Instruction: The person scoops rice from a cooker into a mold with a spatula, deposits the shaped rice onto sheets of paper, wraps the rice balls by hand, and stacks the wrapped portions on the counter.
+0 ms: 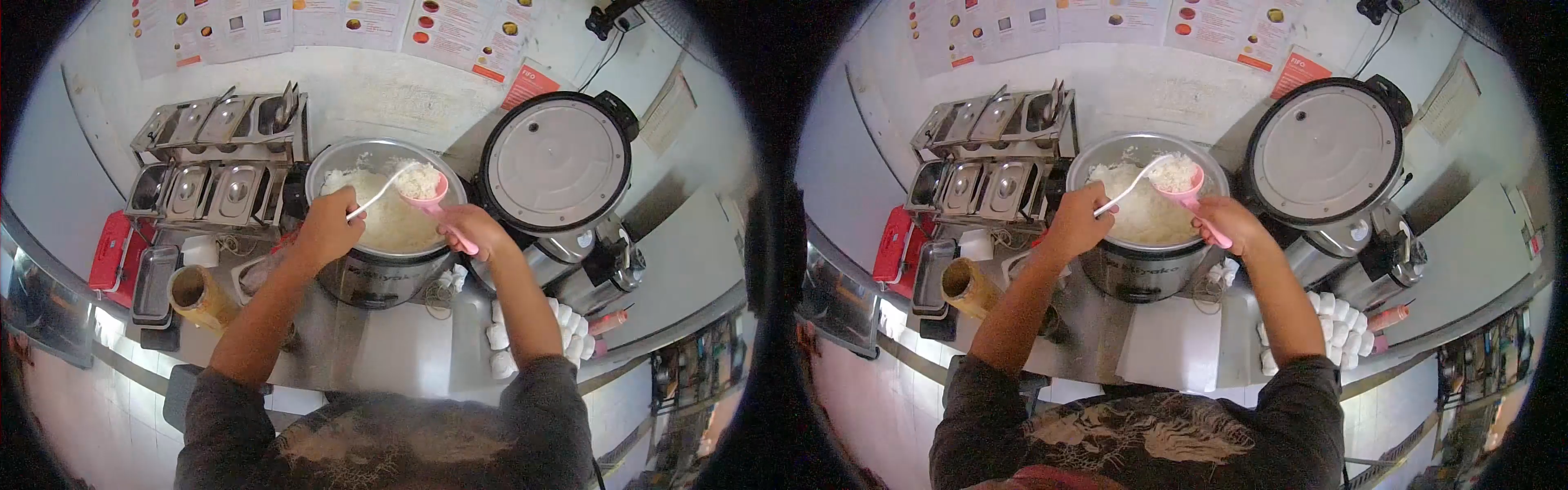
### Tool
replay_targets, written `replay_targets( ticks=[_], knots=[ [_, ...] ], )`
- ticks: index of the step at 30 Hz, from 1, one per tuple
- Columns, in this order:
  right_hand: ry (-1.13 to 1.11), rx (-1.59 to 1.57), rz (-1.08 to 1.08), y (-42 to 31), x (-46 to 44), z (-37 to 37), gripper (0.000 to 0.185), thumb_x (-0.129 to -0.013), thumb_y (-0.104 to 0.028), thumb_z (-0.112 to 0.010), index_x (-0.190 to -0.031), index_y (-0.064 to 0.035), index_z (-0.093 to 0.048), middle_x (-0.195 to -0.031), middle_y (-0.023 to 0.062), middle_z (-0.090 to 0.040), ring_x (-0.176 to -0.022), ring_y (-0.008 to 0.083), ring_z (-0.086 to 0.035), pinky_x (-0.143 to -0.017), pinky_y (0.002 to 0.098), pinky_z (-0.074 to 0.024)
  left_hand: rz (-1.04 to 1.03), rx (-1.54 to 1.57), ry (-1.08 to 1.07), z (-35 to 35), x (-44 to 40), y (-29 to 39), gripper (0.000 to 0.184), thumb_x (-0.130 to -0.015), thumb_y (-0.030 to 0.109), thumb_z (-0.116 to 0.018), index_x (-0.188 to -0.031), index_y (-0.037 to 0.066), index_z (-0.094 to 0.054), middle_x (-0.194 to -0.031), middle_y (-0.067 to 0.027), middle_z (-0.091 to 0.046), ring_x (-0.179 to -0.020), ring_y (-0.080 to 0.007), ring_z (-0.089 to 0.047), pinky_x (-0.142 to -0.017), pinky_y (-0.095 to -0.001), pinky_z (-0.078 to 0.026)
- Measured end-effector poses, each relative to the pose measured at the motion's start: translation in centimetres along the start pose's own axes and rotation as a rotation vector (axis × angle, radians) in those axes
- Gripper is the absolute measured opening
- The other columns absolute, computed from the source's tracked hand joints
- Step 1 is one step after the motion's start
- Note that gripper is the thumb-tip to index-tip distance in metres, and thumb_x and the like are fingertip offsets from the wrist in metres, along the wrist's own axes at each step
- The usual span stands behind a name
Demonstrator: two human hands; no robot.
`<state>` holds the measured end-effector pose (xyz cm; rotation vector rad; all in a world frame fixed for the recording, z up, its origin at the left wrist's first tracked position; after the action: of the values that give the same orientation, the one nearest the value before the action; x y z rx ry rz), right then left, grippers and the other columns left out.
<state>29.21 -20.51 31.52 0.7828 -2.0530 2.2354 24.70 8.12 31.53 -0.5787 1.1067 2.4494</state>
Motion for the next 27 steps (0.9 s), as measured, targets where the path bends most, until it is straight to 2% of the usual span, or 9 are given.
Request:
replay_targets(
  ticks=[3, 8, 15, 17, 18, 20, 24, 26, 27],
  knots=[
    [0.034, -0.014, 0.007, 0.6, 0.7, -0.5, 0.017, -0.097, -0.012, -0.053, -0.111, -0.0018, -0.055, -0.075, 0.0043, -0.059, -0.052, 0.0116, -0.053, -0.042, 0.0256, -0.0441, 0.163, 0.262, -0.002, -0.4, -1.0, 1.1, 0.023, -0.08, 0.005, -0.064, -0.102, 0.001, -0.059, -0.073, -0.0205, -0.066, -0.075, -0.0407, -0.066, -0.069, -0.0452, -0.051],
    [-0.024, -0.066, 0.079, 1.6, 1.5, -0.6, 0.02, -0.095, -0.009, -0.051, -0.113, 0.0001, -0.056, -0.075, 0.0039, -0.059, -0.054, 0.0125, -0.054, -0.043, 0.027, -0.0446, -0.093, -0.303, -0.124, -2.5, -1.0, 2.7, 0.051, -0.085, 0.002, -0.053, -0.136, 0.004, -0.051, -0.09, -0.0257, -0.069, -0.087, -0.0419, -0.068, -0.078, -0.0461, -0.051],
    [0.041, -0.066, 0.129, 2.1, 2.2, -0.3, 0.021, -0.098, -0.024, -0.058, -0.097, -0.0035, -0.06, -0.072, 0.0024, -0.059, -0.048, 0.0115, -0.052, -0.04, 0.0255, -0.0423, -0.007, 0.044, 0.08, -3.2, -1.2, 3.9, 0.028, -0.095, 0.011, -0.053, -0.118, 0.001, -0.064, -0.088, -0.0224, -0.069, -0.083, -0.0334, -0.069, -0.072, -0.0409, -0.051],
    [0.043, -0.035, 0.142, 1.8, 3.5, -0.1, 0.023, -0.098, -0.025, -0.057, -0.097, -0.0023, -0.06, -0.072, 0.0034, -0.059, -0.049, 0.0123, -0.054, -0.041, 0.0262, -0.0436, 0.296, 0.157, 0.031, -2.6, -1.2, 4.2, 0.026, -0.097, 0.018, -0.055, -0.107, -0.002, -0.067, -0.083, -0.018, -0.07, -0.079, -0.0241, -0.07, -0.067, -0.0356, -0.051],
    [0.052, -0.002, 0.149, 1.8, 4.0, 0.0, 0.024, -0.099, -0.025, -0.057, -0.097, -0.001, -0.06, -0.072, 0.0044, -0.06, -0.049, 0.0131, -0.055, -0.042, 0.027, -0.0449, 0.291, 0.147, 0.035, -2.6, -1.3, 4.0, 0.026, -0.097, 0.018, -0.055, -0.107, -0.002, -0.067, -0.083, -0.018, -0.07, -0.079, -0.0241, -0.07, -0.067, -0.0356, -0.051],
    [0.054, 0.029, 0.156, 2.3, 4.6, 0.6, 0.023, -0.099, -0.021, -0.055, -0.103, 0.0006, -0.06, -0.072, 0.0051, -0.059, -0.051, 0.0149, -0.057, -0.043, 0.0289, -0.0467, 0.395, 0.263, -0.247, -3.7, -0.6, 3.0, 0.027, -0.097, 0.019, -0.056, -0.106, -0.005, -0.065, -0.081, -0.0145, -0.069, -0.08, -0.0172, -0.068, -0.066, -0.0315, -0.05],
    [0.051, 0.114, 0.167, 3.0, 5.5, 1.3, 0.022, -0.099, -0.017, -0.053, -0.109, 0.001, -0.061, -0.071, 0.0055, -0.057, -0.052, 0.0168, -0.059, -0.045, 0.0318, -0.0492, 0.575, 0.28, -0.308, -4.5, 0.1, 4.1, 0.028, -0.097, 0.018, -0.055, -0.109, -0.005, -0.063, -0.083, -0.0148, -0.068, -0.083, -0.0192, -0.066, -0.07, -0.0326, -0.05],
    [0.071, 0.161, 0.208, 3.5, 5.0, 1.6, 0.022, -0.099, -0.017, -0.054, -0.109, 0.0006, -0.061, -0.07, 0.0054, -0.057, -0.052, 0.0167, -0.059, -0.045, 0.0317, -0.0491, -0.027, -0.099, 0.2, -5.8, 0.2, 2.0, 0.027, -0.096, 0.014, -0.052, -0.115, -0.003, -0.061, -0.088, -0.0196, -0.068, -0.084, -0.0278, -0.067, -0.075, -0.0386, -0.052],
    [0.093, 0.213, 0.25, 3.7, 4.8, 1.7, 0.021, -0.099, -0.016, -0.054, -0.109, 0.0001, -0.061, -0.069, 0.0053, -0.057, -0.051, 0.0165, -0.059, -0.045, 0.0317, -0.049, -0.027, -0.099, 0.192, -5.5, 0.3, 3.4, 0.027, -0.096, 0.014, -0.052, -0.115, -0.003, -0.061, -0.088, -0.0196, -0.068, -0.084, -0.0278, -0.067, -0.075, -0.0386, -0.052]
  ],
)
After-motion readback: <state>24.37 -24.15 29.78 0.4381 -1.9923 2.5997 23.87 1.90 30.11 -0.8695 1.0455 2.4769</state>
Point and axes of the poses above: each hand's wrist, its own x-axis away from the middle knuckle, its own z-axis out of the back of the hand, y = z × x, the point moved 2 cm from there along -x, towards the middle knuckle
